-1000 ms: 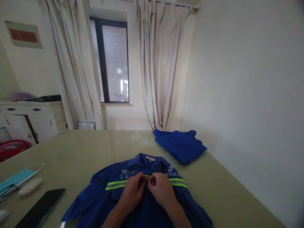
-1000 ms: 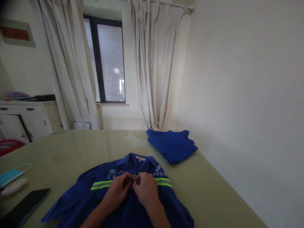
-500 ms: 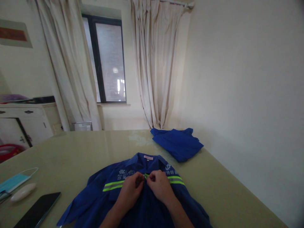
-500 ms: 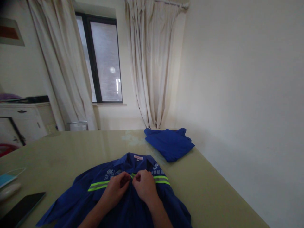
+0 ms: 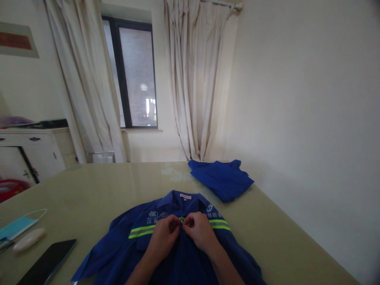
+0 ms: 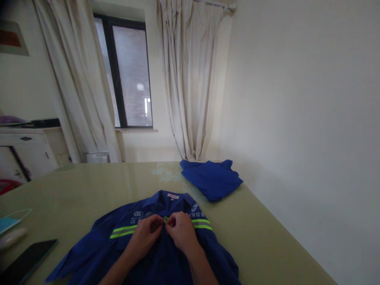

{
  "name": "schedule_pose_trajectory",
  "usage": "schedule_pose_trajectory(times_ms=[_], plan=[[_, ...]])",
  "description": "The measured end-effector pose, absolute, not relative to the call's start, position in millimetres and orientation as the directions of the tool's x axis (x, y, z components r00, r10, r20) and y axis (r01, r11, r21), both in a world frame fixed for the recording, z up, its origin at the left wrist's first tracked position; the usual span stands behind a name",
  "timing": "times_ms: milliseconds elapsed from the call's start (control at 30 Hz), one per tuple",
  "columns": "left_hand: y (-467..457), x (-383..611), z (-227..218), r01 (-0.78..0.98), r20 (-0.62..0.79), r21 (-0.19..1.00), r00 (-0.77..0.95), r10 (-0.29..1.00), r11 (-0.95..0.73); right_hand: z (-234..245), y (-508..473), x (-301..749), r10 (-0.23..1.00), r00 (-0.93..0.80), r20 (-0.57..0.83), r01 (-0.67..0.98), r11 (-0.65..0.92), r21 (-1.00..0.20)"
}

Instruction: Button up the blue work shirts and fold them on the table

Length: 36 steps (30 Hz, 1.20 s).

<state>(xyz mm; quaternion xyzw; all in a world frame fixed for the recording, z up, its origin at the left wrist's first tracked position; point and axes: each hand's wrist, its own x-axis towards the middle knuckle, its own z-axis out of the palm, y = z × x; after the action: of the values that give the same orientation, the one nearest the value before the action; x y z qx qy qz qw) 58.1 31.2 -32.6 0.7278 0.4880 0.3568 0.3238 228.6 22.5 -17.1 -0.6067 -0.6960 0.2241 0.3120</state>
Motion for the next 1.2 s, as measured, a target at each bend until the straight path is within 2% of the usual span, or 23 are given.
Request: schedule_pose_trajectory(times_ms=[133, 267, 467, 700, 967, 1200], plan=[[29.9, 59.9, -31.0, 0.52, 0.196, 0.797, 0.26, 0.946, -0.308, -12.4, 19.8, 227.5, 0.987, -0.055, 0.152, 0.772, 0.139, -0.62], [29.3, 61.4, -30.8, 0.552, 0.183, 0.776, 0.266, 0.946, -0.305, -10.0, 19.7, 228.5, 0.99, -0.058, 0.126, 0.75, 0.127, -0.649], [27.1, 65.0, -30.4, 0.684, 0.196, 0.653, 0.263, 0.945, -0.325, -11.1, 19.4, 226.0, 0.984, -0.069, 0.163, 0.746, 0.159, -0.646], [26.0, 64.6, -28.7, 0.631, 0.192, 0.706, 0.266, 0.945, -0.321, -15.3, 19.0, 224.3, 0.982, -0.014, 0.186, 0.759, 0.132, -0.638], [24.6, 64.2, -29.6, 0.611, 0.224, 0.719, 0.248, 0.943, -0.332, -14.6, 21.4, 228.5, 0.986, -0.082, 0.145, 0.71, 0.16, -0.686], [28.0, 61.9, -24.3, 0.537, 0.179, 0.792, 0.251, 0.951, -0.291, -15.6, 21.9, 229.6, 0.985, -0.086, 0.151, 0.723, 0.166, -0.671]])
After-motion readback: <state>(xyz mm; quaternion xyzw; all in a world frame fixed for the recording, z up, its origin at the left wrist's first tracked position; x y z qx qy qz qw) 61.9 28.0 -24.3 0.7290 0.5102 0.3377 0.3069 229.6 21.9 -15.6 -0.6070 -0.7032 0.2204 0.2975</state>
